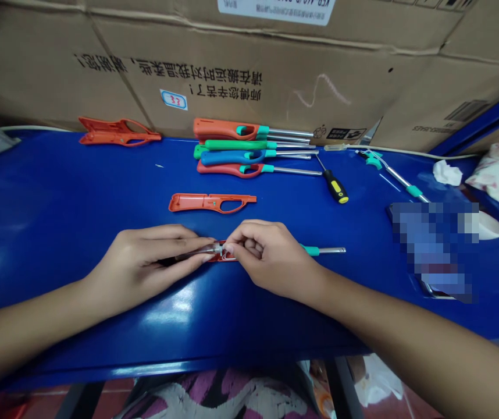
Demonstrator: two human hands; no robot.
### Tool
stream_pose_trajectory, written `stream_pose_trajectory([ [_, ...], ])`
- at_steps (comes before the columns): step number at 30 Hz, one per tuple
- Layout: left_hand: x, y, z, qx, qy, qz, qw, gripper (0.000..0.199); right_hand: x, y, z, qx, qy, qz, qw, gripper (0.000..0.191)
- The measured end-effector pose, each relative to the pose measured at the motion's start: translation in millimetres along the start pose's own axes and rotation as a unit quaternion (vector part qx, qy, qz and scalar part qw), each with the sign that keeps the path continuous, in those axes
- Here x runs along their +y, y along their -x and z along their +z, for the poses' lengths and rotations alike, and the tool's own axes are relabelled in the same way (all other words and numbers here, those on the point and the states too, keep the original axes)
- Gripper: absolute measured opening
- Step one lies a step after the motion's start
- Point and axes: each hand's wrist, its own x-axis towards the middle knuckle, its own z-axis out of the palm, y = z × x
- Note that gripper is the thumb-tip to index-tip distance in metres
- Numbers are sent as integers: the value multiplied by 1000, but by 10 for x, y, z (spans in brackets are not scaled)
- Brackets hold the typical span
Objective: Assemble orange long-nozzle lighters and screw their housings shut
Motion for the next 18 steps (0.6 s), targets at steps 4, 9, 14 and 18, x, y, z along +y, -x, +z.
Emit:
stream_pose_trajectory([
  [4,23,-18,8,10,-1,1,1000,20,-17,-7,-4,-3,-13,16,1000,15],
  [9,51,-37,4,39,-6,-25,999,18,-58,4,-28,-7,-69,55,996,17],
  [14,64,-63,-23,33,22,-78,996,15,-72,-5,-32,5,-67,49,997,18],
  [18,51,-71,-27,20,50,-88,995,16,-76,-9,-25,3,-51,42,998,18],
])
